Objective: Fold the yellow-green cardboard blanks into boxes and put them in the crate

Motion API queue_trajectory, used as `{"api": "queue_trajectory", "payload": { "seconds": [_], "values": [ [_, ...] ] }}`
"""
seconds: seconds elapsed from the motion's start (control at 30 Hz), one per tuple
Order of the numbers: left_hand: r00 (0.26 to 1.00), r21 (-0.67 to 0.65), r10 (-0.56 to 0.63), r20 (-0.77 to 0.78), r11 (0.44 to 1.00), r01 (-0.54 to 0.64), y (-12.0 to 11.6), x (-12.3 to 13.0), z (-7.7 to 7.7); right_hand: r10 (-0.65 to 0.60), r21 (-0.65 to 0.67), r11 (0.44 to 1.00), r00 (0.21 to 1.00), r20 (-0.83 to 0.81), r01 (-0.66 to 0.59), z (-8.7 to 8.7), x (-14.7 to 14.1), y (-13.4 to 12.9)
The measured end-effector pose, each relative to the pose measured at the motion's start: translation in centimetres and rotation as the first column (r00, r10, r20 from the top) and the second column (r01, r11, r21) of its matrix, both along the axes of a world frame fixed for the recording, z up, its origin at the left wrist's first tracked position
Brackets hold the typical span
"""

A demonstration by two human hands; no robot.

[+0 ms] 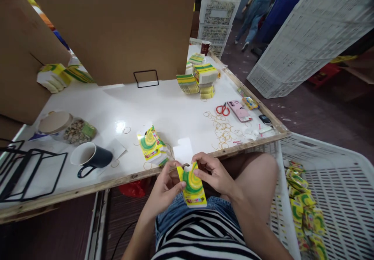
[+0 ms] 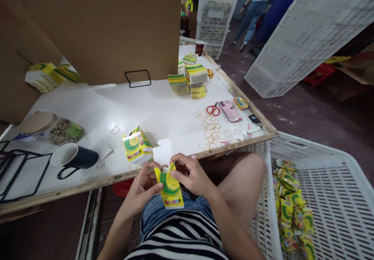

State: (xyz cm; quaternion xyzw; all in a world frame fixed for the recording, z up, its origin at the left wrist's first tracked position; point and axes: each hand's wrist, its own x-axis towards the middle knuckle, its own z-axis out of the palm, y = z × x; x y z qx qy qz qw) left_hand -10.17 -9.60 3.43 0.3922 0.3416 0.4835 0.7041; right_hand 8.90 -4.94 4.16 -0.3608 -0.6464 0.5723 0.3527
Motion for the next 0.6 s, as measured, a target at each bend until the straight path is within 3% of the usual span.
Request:
{"api": "queue_trajectory", "payload": {
  "seconds": [0.13, 0.33, 0.5, 0.6],
  "values": [
    [1.0, 0.0, -0.006, 0.005, 1.0, 0.006, 0.0, 0.1, -0.2, -0.022, 0.028, 0.999, 0.999, 0.036, 0.021, 0.0, 0.1, 0.1],
    [1.0, -0.102, 0.014, 0.023, 0.995, -0.012, 0.3, 0.3, -1.2, -0.064, 0.072, 0.996, 0.997, 0.037, 0.061, -0.6, 0.2, 0.0],
    [0.992, -0.034, 0.091, -0.091, 0.995, -0.095, 0.5, 0.6, -2.0, -0.263, 0.081, 0.961, 0.964, -0.022, 0.264, -0.7, 0.5, 0.2],
    [0.966, 0.038, 0.125, -0.226, 0.992, -0.119, 0.7, 1.0, -1.9, -0.238, -0.026, 0.971, 0.971, -0.019, 0.238, -0.1, 0.7, 0.1]
  ]
}}
